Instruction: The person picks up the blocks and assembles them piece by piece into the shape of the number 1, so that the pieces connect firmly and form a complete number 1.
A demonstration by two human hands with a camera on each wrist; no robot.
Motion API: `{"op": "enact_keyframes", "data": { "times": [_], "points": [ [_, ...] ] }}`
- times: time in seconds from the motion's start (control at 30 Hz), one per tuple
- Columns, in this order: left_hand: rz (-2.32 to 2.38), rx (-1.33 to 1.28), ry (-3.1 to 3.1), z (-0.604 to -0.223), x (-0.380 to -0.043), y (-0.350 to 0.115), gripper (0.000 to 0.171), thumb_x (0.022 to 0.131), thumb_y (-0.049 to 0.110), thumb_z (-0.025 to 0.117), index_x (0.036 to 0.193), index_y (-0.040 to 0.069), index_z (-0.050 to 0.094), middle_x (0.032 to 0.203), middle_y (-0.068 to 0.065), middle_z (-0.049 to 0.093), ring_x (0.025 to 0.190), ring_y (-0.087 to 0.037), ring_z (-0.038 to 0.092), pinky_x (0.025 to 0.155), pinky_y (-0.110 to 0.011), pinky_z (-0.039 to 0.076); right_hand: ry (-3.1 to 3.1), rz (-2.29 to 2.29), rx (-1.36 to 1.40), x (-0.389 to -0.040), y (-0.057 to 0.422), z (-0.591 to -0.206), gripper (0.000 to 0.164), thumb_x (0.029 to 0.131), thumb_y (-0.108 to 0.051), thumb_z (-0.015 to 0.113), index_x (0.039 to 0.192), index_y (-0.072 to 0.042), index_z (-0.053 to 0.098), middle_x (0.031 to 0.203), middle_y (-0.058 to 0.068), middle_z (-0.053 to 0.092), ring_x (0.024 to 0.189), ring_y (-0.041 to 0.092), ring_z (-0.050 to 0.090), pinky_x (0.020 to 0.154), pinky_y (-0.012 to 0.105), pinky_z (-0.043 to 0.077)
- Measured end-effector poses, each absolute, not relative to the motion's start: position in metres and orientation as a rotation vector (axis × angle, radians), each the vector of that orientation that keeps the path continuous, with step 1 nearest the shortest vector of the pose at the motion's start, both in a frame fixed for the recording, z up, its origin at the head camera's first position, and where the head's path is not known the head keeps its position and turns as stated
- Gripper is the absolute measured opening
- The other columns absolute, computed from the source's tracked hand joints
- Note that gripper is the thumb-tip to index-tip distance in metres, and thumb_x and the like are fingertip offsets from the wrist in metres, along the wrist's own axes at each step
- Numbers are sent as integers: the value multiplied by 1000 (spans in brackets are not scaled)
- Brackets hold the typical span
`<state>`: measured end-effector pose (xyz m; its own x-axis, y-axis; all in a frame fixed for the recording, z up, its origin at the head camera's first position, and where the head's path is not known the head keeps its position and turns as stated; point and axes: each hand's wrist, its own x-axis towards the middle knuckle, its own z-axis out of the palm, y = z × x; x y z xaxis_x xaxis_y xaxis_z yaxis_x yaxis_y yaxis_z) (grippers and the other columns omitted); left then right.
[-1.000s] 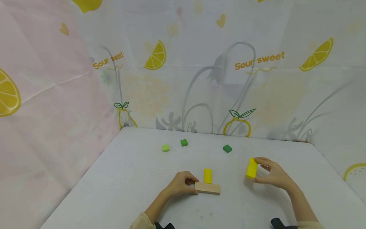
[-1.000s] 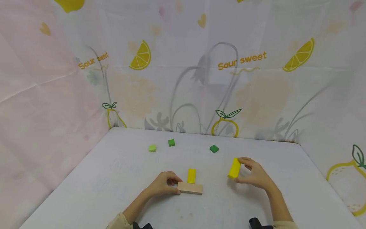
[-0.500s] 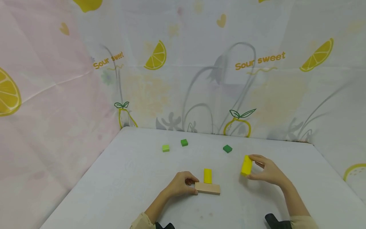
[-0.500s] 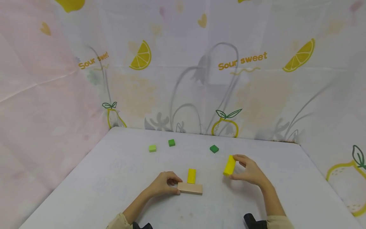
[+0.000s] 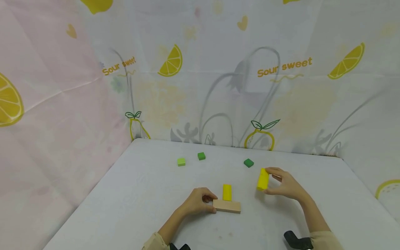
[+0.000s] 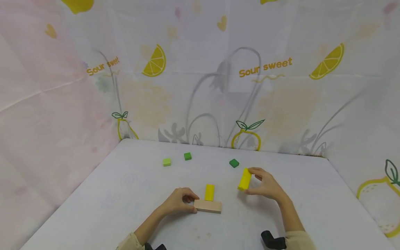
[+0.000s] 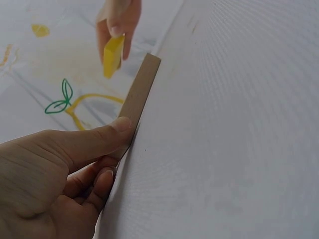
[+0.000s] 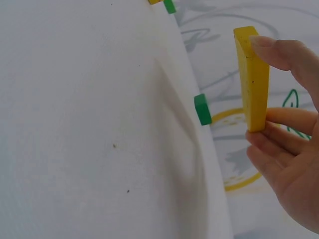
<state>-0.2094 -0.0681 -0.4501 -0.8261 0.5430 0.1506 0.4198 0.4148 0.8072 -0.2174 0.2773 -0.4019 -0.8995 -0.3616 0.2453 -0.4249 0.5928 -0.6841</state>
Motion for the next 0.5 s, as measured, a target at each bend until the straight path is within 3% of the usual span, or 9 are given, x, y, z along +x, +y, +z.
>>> {"op": "enact_keyframes", "data": {
  "times": [0.5],
  "points": [
    [1380,878,2527,-450,-209,-68,34,68,9,83,98,-1,71,89,-5,66,75,-6,53,69,-18,46,-2721,1226,692,-231,261,-399,71,68,-15,82,125,15,50,126,30,50,116,46,47,96,50,39]
  ]
}}
